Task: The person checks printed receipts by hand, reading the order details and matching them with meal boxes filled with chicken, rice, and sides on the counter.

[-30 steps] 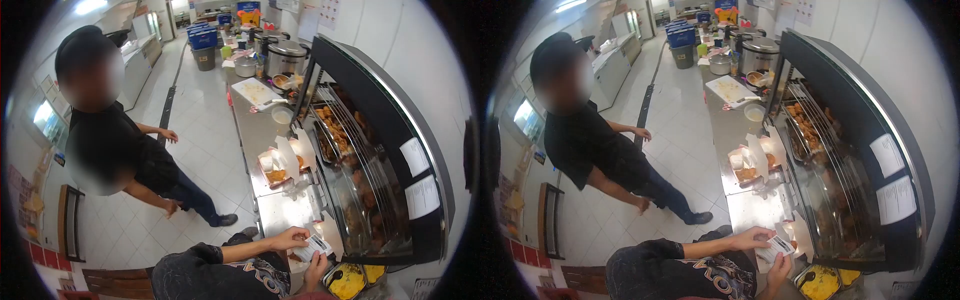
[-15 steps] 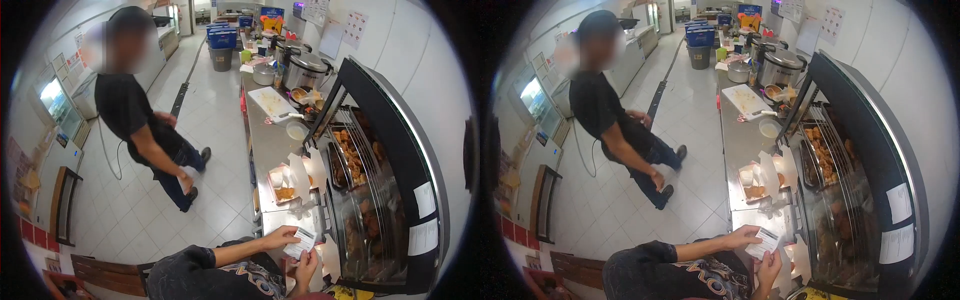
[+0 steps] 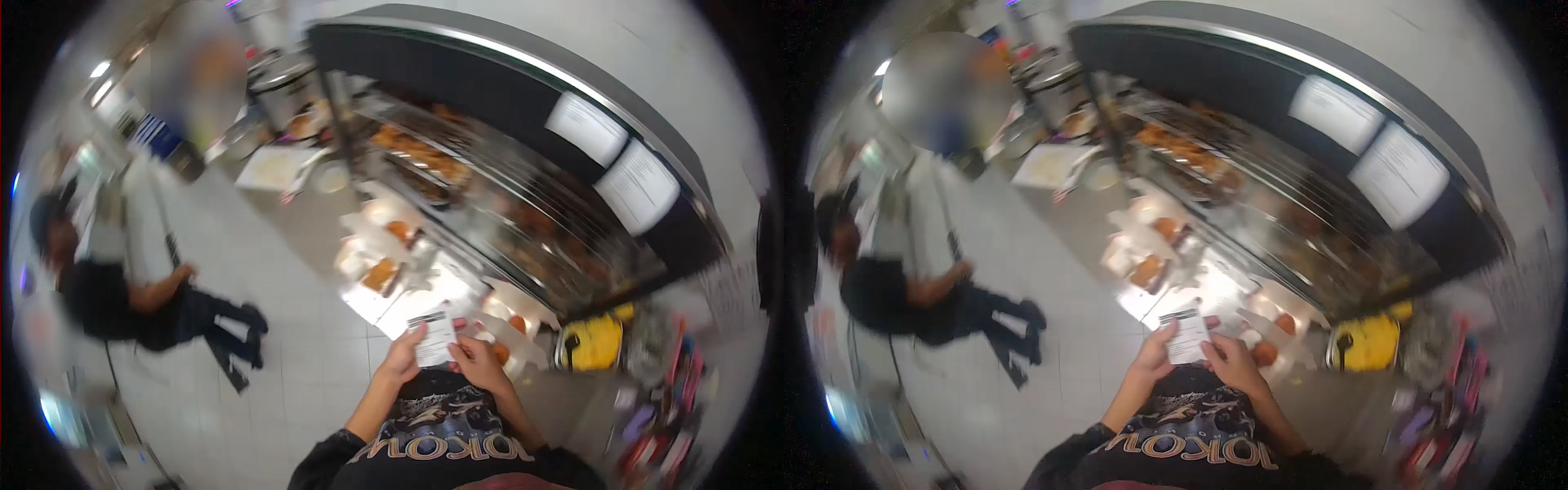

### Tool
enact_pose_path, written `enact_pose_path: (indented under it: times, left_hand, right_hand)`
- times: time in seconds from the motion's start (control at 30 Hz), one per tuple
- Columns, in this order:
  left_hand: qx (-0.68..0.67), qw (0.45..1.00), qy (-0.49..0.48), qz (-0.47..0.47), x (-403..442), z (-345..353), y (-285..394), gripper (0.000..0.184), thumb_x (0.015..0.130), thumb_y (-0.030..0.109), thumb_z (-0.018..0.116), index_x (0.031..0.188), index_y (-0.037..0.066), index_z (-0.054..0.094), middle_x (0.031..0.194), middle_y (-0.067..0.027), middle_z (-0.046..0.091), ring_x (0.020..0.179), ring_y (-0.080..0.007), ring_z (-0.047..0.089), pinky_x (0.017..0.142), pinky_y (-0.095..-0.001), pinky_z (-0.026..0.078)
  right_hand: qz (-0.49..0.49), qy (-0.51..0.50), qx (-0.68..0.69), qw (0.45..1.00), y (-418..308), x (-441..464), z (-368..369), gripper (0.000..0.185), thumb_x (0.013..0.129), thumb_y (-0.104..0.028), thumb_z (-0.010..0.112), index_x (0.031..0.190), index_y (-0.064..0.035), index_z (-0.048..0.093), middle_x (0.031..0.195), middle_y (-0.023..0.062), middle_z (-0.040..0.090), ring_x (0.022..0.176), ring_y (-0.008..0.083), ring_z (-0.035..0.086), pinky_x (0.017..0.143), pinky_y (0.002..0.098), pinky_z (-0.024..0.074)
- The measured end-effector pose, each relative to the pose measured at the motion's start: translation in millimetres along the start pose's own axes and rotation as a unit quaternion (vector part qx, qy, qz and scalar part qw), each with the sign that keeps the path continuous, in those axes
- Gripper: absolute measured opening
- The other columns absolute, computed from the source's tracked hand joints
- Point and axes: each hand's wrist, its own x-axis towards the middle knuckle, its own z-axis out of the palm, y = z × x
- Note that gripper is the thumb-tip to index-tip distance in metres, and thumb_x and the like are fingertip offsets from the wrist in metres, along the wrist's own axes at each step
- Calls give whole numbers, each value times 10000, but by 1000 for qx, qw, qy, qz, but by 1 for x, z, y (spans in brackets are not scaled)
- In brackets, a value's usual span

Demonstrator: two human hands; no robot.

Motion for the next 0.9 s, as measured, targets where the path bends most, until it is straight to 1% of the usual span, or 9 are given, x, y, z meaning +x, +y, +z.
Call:
enact_pose_path:
  times: [0.13, 0.23, 0.43, 0.53, 0.7, 0.73, 0.83, 0.87, 0.9]
  left_hand:
    - [-61, 998, -2, -19, 18, -11, -12, 632, 1014, 415, 451, 1546, 158, 225, 1218, -185, 607, 1207, -414, 560, 1027, -545, 462]
    - [-68, 997, -1, -33, 32, -1, -17, 577, 1047, 351, 389, 1548, 121, 217, 1172, -181, 609, 1171, -392, 587, 992, -495, 503]
    - [-3, 999, 27, -40, 58, 10, -21, 516, 1058, 265, 371, 1533, 113, 240, 1200, -193, 594, 1130, -399, 613, 1001, -515, 495]
    - [-31, 998, 22, -51, 68, 15, -26, 575, 1018, 270, 476, 1534, 155, 250, 1174, -172, 598, 1135, -408, 596, 1024, -537, 466]
    - [-14, 998, 23, -62, 83, 18, -50, 537, 1045, 363, 393, 1526, 160, 268, 1233, -178, 567, 1135, -406, 595, 1021, -544, 468]
    - [-7, 998, 24, -64, 86, 20, -54, 534, 1050, 386, 373, 1524, 163, 272, 1242, -178, 562, 1134, -404, 596, 1015, -544, 472]
    - [-21, 997, -3, -71, 84, 42, -56, 538, 1060, 416, 325, 1461, 59, 340, 1219, -193, 599, 1092, -362, 627, 946, -489, 528]
    - [17, 996, -3, -87, 87, 37, -57, 567, 1050, 467, 320, 1360, 8, 440, 1150, -200, 626, 1044, -355, 649, 921, -480, 538]
    - [-3, 996, 5, -93, 88, 31, -57, 544, 1049, 465, 328, 1400, 57, 407, 1161, -182, 613, 1042, -357, 648, 926, -499, 536]
  right_hand:
    - [-37, 35, -19, 999, 1, -11, -8, 239, 1003, -177, 567, 849, 5, 573, 712, 15, 609, 629, 72, 591, 565, 228, 480]
    - [-38, 48, -43, 997, 8, -18, -20, 223, 994, -173, 580, 866, 10, 592, 714, 18, 611, 635, 80, 596, 573, 241, 478]
    - [-85, 108, -117, 984, 32, -36, -55, 187, 953, -185, 619, 907, -9, 661, 646, 43, 632, 579, 123, 588, 567, 281, 451]
    - [-55, 143, -54, 987, 33, -44, -69, 174, 949, -154, 622, 918, 15, 651, 709, 54, 646, 601, 96, 582, 580, 271, 460]
    - [-90, 159, -85, 979, -17, -56, -68, 156, 951, -89, 621, 1072, 7, 647, 751, 25, 620, 669, 54, 577, 597, 239, 472]
    - [-82, 117, -115, 983, -27, -58, -67, 254, 940, -146, 642, 1169, -37, 645, 704, 51, 631, 597, 102, 589, 562, 278, 455]
    - [-86, 82, -223, 967, -39, -54, -51, 315, 941, -234, 639, 1214, -76, 643, 653, 95, 623, 541, 196, 593, 544, 330, 443]
    - [-79, 74, -230, 967, -35, -50, -47, 385, 945, -294, 623, 1273, -93, 621, 635, 126, 605, 540, 266, 593, 547, 365, 441]
    - [-83, 71, -231, 967, -33, -50, -46, 395, 946, -306, 623, 1279, -92, 612, 650, 140, 618, 574, 293, 616, 570, 385, 459]
